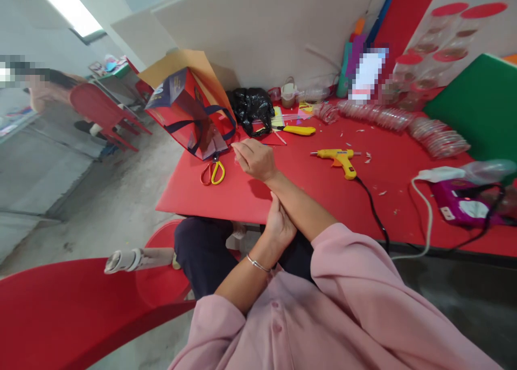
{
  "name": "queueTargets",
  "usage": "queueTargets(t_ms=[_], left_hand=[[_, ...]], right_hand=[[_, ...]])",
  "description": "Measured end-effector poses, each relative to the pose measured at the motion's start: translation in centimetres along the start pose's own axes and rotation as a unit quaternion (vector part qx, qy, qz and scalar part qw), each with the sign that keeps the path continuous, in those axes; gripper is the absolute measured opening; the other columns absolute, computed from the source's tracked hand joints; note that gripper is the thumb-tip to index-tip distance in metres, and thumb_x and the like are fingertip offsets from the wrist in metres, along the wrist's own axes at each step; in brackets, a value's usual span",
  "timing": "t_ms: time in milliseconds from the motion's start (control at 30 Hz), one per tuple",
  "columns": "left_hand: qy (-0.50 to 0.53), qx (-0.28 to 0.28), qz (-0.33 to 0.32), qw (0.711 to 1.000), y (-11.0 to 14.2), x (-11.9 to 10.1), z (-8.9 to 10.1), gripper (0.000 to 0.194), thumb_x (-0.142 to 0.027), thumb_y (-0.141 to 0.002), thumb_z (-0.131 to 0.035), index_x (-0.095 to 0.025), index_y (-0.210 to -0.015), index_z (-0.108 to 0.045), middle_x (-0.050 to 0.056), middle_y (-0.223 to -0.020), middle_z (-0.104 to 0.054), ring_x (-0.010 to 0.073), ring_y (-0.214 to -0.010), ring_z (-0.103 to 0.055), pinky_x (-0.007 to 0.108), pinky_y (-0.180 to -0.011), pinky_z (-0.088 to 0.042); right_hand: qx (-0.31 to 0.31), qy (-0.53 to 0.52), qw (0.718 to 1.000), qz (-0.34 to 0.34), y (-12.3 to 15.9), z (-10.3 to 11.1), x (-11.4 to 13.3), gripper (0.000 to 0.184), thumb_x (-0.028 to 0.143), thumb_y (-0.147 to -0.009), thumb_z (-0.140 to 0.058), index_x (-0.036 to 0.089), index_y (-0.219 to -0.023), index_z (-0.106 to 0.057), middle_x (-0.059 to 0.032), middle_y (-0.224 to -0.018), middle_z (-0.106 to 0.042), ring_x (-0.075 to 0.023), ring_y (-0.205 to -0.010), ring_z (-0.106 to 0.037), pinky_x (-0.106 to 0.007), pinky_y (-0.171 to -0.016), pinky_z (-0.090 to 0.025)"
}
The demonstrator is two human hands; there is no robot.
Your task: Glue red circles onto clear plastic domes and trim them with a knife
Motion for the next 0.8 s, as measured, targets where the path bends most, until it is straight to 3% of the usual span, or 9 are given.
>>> queueTargets(t_ms=[133, 233, 300, 367, 433, 500, 600, 800], left_hand=[[-0.007, -0.058, 0.0, 0.998, -0.5, 0.6, 1.0, 0.022, -0.033, -0.104, -0.055, -0.017, -0.107, -0.071, 0.01, -0.107, -0.08, 0.0211, -0.109, -0.076, 0.038, -0.107, -0.058], [-0.068, -0.068, -0.036, 0.995, -1.5, -1.0, 2.0, 0.02, -0.036, -0.099, -0.066, -0.016, -0.099, -0.067, 0.008, -0.09, -0.079, 0.0199, -0.085, -0.078, 0.038, -0.088, -0.065], [-0.151, -0.071, -0.102, 0.981, -2.1, -3.0, 2.7, 0.037, -0.052, -0.091, -0.073, -0.016, -0.092, -0.064, 0.006, -0.075, -0.074, 0.0184, -0.066, -0.075, 0.031, -0.066, -0.064], [-0.238, -0.077, -0.179, 0.951, -2.5, -5.1, 3.4, 0.05, -0.065, -0.083, -0.076, -0.017, -0.084, -0.062, 0.0, -0.059, -0.065, 0.0134, -0.047, -0.064, 0.022, -0.046, -0.052], [-0.307, -0.088, -0.238, 0.917, -3.0, -6.8, 3.9, 0.056, -0.07, -0.078, -0.076, -0.016, -0.076, -0.061, -0.003, -0.051, -0.056, 0.0091, -0.037, -0.052, 0.019, -0.037, -0.042], [-0.363, -0.102, -0.275, 0.884, -3.6, -7.9, 4.2, 0.059, -0.071, -0.073, -0.079, -0.016, -0.069, -0.06, -0.005, -0.05, -0.051, 0.0067, -0.037, -0.046, 0.019, -0.036, -0.04], [-0.411, -0.113, -0.293, 0.856, -4.7, -8.6, 4.4, 0.062, -0.074, -0.074, -0.076, -0.016, -0.064, -0.058, -0.007, -0.05, -0.042, 0.0057, -0.039, -0.041, 0.022, -0.039, -0.045], [-0.485, -0.072, -0.282, 0.825, -6.2, -10.1, 4.2, 0.068, -0.078, -0.083, -0.063, -0.02, -0.054, -0.044, -0.006, -0.049, -0.03, 0.0073, -0.043, -0.035, 0.022, -0.04, -0.038]], right_hand=[[-0.075, -0.083, 0.986, -0.12, -0.8, 1.1, -1.9, 0.044, 0.041, -0.111, -0.034, 0.021, -0.122, -0.071, -0.0088, -0.112, -0.074, -0.0209, -0.108, -0.067, -0.036, -0.1, -0.051], [-0.094, -0.144, 0.963, -0.21, -0.4, 2.3, -3.5, 0.045, 0.05, -0.109, -0.038, 0.023, -0.115, -0.074, -0.0064, -0.108, -0.076, -0.0211, -0.103, -0.069, -0.037, -0.097, -0.052], [-0.035, -0.185, 0.949, -0.254, 0.7, 3.1, -4.2, 0.048, 0.059, -0.105, -0.045, 0.023, -0.107, -0.076, -0.0046, -0.097, -0.077, -0.0201, -0.091, -0.069, -0.034, -0.088, -0.054], [0.068, -0.238, 0.922, -0.297, 2.6, 4.0, -4.4, 0.054, 0.066, -0.101, -0.047, 0.021, -0.1, -0.077, -0.0036, -0.088, -0.076, -0.0167, -0.074, -0.067, -0.03, -0.074, -0.053], [0.167, -0.292, 0.886, -0.317, 5.0, 5.0, -4.0, 0.057, 0.069, -0.099, -0.05, 0.02, -0.1, -0.078, -0.0031, -0.085, -0.075, -0.0148, -0.065, -0.064, -0.028, -0.065, -0.05], [0.23, -0.317, 0.867, -0.308, 7.0, 5.9, -3.2, 0.048, 0.065, -0.095, -0.059, 0.021, -0.102, -0.079, -0.0022, -0.085, -0.075, -0.0147, -0.065, -0.063, -0.027, -0.063, -0.049], [0.261, -0.312, 0.861, -0.306, 9.1, 6.6, -2.6, 0.038, 0.053, -0.088, -0.072, 0.023, -0.111, -0.078, 0.0004, -0.079, -0.071, -0.0135, -0.064, -0.06, -0.026, -0.061, -0.047], [0.221, -0.261, 0.886, -0.313, 9.7, 6.2, -4.3, 0.03, 0.036, -0.087, -0.07, 0.021, -0.111, -0.079, -0.0011, -0.083, -0.074, -0.0151, -0.072, -0.064, -0.029, -0.071, -0.049]])
Point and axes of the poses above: each hand's wrist, its own y-axis away from the middle knuckle, its own z-axis out of the back of the hand, x = y × z, the point moved 3 cm from there along -y, towards the middle knuckle
